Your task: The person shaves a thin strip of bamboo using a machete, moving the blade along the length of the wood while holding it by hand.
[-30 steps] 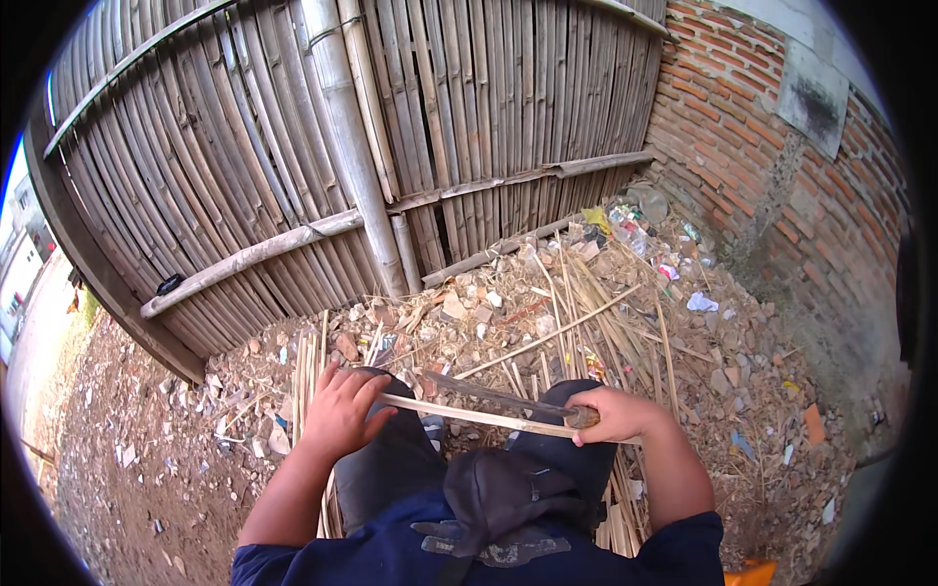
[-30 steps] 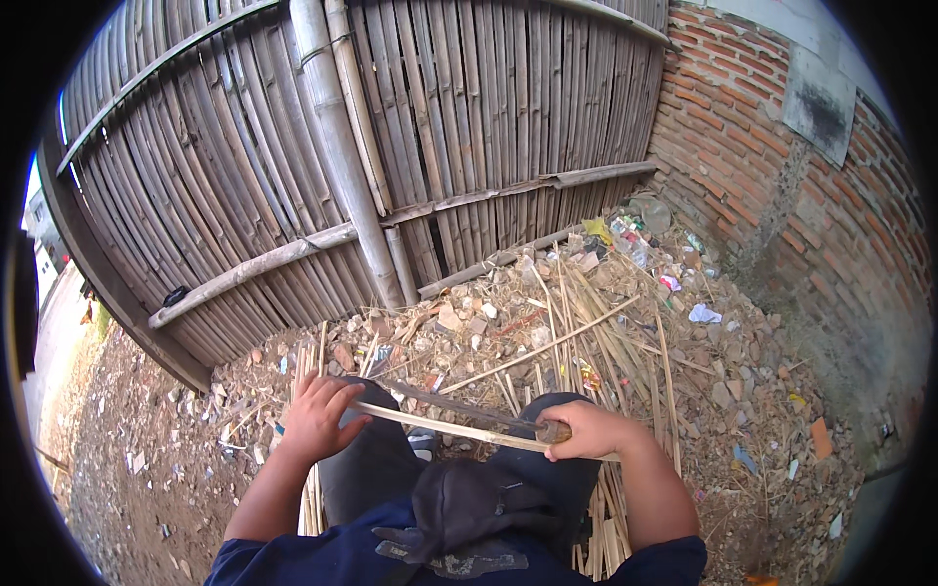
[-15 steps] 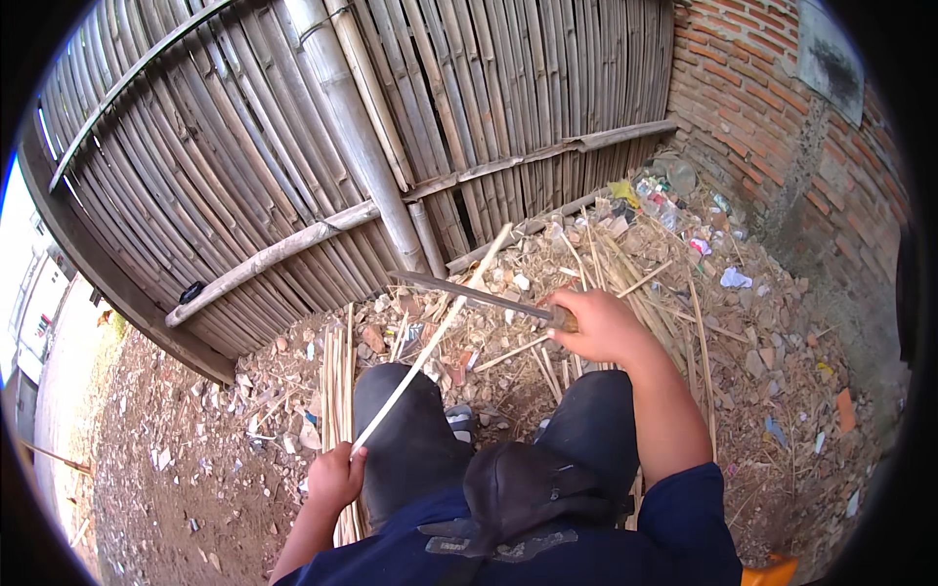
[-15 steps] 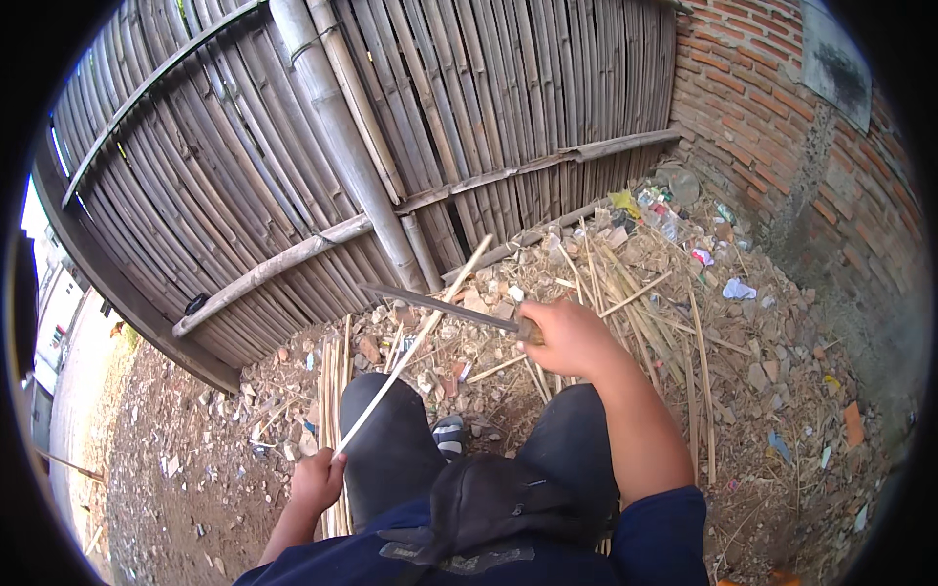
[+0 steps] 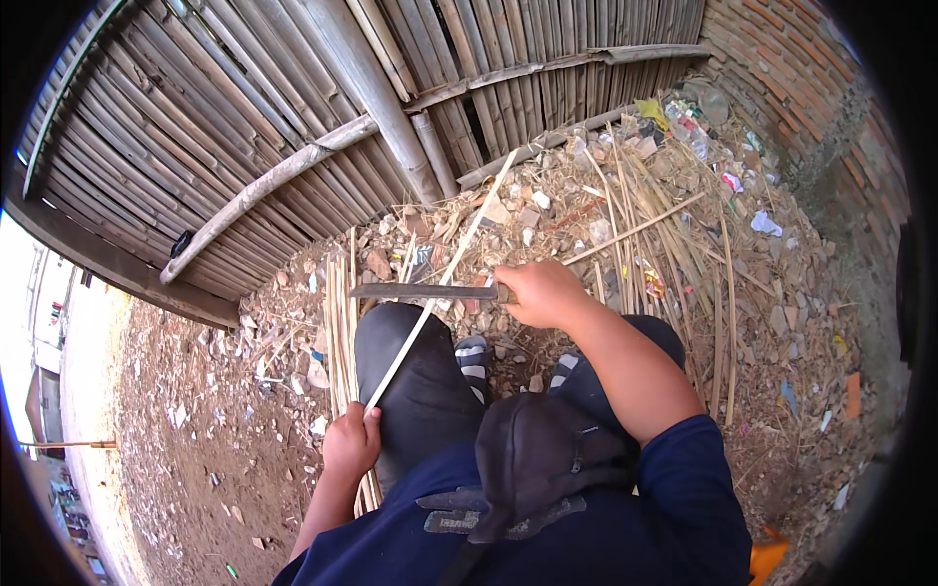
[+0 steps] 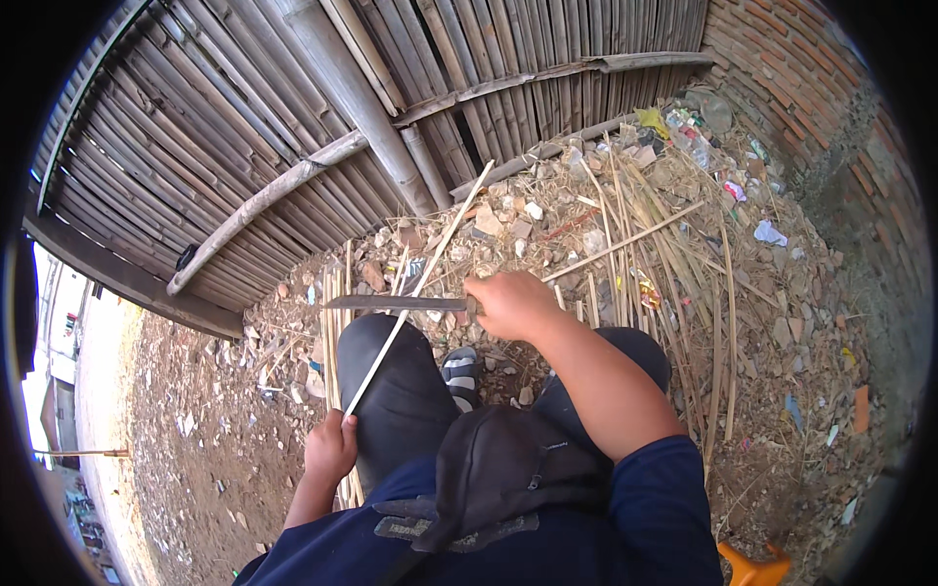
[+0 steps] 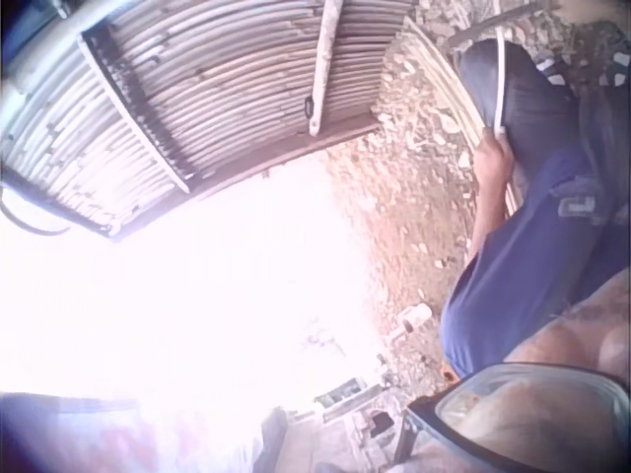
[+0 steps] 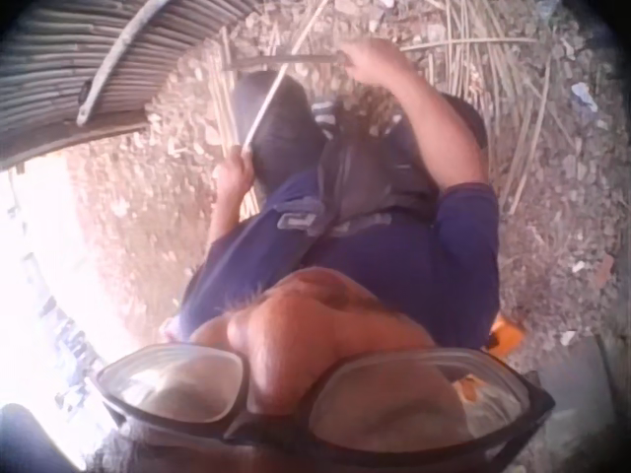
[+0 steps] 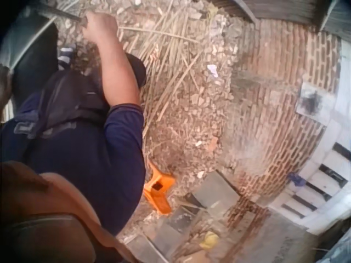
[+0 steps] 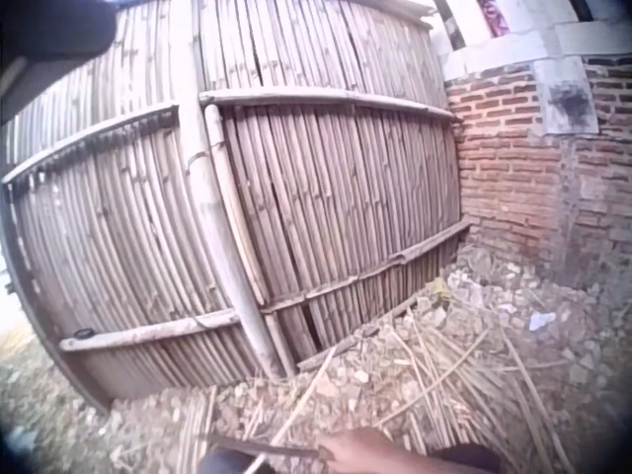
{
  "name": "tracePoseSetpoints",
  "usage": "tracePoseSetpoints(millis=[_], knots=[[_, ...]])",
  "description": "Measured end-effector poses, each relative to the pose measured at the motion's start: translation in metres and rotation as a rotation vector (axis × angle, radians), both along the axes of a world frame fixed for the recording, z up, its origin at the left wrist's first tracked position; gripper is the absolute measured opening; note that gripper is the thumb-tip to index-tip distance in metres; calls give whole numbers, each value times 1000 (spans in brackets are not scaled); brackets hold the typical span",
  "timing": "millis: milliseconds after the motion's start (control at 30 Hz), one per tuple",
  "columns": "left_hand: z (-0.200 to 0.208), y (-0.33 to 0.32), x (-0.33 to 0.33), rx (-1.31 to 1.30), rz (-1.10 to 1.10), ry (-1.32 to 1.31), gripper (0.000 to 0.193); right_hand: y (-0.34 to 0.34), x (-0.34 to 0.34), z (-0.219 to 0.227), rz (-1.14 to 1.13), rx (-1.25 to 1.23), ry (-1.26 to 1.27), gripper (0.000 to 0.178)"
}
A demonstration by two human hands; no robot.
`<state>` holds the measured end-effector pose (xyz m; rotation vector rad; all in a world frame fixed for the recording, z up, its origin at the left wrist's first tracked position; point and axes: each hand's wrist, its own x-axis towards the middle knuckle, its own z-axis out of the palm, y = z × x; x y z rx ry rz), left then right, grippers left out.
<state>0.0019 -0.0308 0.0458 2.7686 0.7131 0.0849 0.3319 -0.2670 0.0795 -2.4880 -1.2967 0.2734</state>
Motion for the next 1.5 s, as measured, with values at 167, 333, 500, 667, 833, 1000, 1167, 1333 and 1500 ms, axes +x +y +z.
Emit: tracePoseSetpoints(millis=[167,333,500,667,833,1000,1167,1333,1500], knots=[[-5,2,12,59,-24,-9,35,-4,25,-11,-32,-88,220,26],[1,-2,16,59,5,-4,34,-7,37,-18,-249,11,192,24],[4,-3,16,91,4,-3,36,11,-4,-5,-36,-118,78,30],[-4,0,16,113,6,-31,37,-2,32,-28,-197,-28,175,34],[-2,3,14,111,-12,-48,37,-4,13,-13,-198,-33,114,28],[-8,8,9,93,-40,-41,37,-2,16,-18,-136,-96,206,25],[6,1,17,128,-17,-24,38,-20,52,-49,-385,9,269,41],[7,-1,14,73,-3,-37,38,-11,29,-52,-282,172,349,49],[5,-5,17,43,42,-25,38,-10,12,-27,-84,65,245,44]])
